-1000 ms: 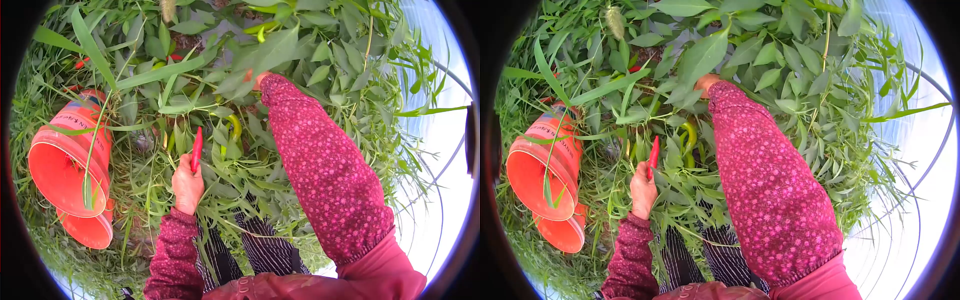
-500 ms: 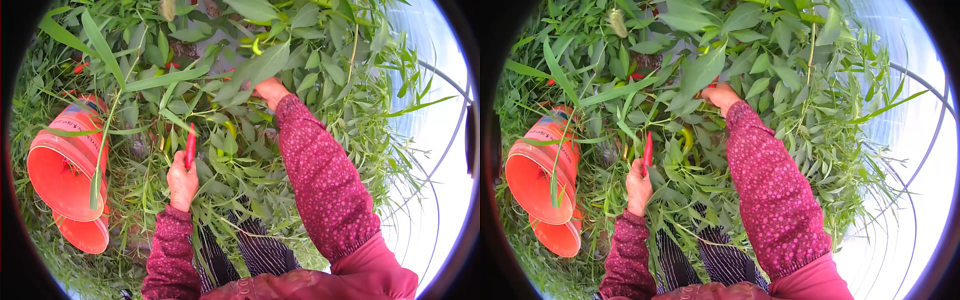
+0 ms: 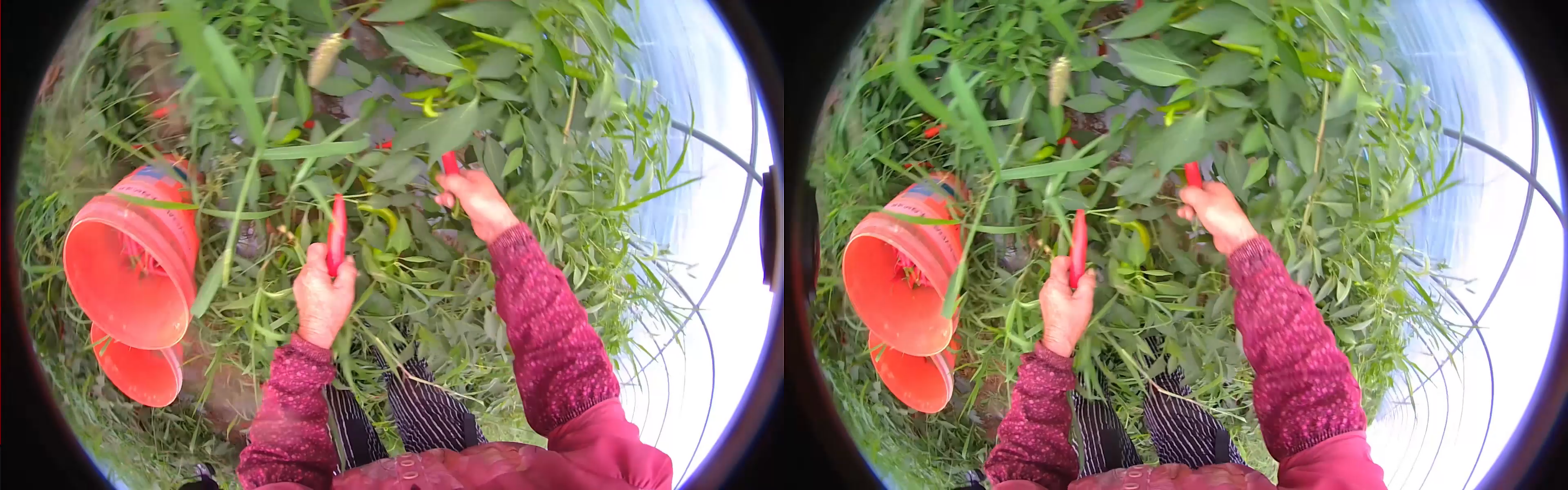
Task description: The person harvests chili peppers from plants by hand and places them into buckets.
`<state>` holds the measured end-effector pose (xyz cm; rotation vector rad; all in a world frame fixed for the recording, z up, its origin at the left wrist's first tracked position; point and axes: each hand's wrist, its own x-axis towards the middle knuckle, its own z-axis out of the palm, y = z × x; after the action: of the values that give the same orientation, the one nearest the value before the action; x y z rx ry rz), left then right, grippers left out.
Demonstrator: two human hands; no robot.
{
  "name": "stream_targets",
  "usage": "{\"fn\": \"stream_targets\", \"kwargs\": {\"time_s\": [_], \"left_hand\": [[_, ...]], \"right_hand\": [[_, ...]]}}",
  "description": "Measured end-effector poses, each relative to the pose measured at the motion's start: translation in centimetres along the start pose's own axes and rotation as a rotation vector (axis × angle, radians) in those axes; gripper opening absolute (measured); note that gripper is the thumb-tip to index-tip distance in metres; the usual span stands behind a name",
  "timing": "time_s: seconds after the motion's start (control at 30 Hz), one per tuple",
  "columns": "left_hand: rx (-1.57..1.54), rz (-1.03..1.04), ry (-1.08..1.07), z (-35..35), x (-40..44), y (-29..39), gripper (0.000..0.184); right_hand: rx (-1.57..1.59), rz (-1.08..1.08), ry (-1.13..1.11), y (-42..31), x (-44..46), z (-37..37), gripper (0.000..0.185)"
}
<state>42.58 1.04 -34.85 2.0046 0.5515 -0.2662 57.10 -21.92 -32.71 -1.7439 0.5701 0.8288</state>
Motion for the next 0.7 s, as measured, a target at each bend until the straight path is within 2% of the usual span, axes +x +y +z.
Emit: {"fn": "stream_targets", "kwargs": {"time_s": [0.1,0.2,0.27,0.37,0.47,0.53,0.6,0.67,0.7], "left_hand": [[-0.182,0.057,0.028,-1.1,-0.4,2.1,0.019],[-0.413,0.024,-0.110,-3.3,-1.0,4.5,0.017],[-0.569,0.036,-0.141,-4.3,-1.8,5.5,0.022],[-0.622,0.002,-0.037,-5.6,-2.5,4.2,0.020],[-1.018,-0.110,-0.080,-9.1,-3.6,2.8,0.023],[-1.012,-0.066,-0.075,-11.2,-4.2,1.2,0.034],[-0.914,-0.087,0.003,-14.0,-4.6,1.4,0.030],[-0.834,-0.211,0.107,-17.3,-4.5,0.4,0.022],[-0.753,-0.205,0.182,-19.2,-4.4,0.0,0.018]], "right_hand": [[-0.088,-0.149,-0.015,-0.6,-4.6,2.6,0.021],[0.036,-0.202,-0.142,0.0,-9.4,6.5,0.021],[0.025,-0.173,-0.183,1.2,-11.7,9.6,0.026],[-0.495,-0.329,-0.098,2.2,-13.3,14.1,0.034],[-0.709,-0.274,-0.192,-0.7,-14.8,17.6,0.036],[-0.755,-0.298,-0.353,-1.5,-15.0,19.4,0.036],[-0.735,-0.493,-0.535,-1.3,-14.9,20.4,0.038],[-0.491,-0.512,-0.733,-2.7,-14.1,19.7,0.037],[-0.465,-0.466,-0.659,-4.0,-13.2,18.9,0.035]]}}
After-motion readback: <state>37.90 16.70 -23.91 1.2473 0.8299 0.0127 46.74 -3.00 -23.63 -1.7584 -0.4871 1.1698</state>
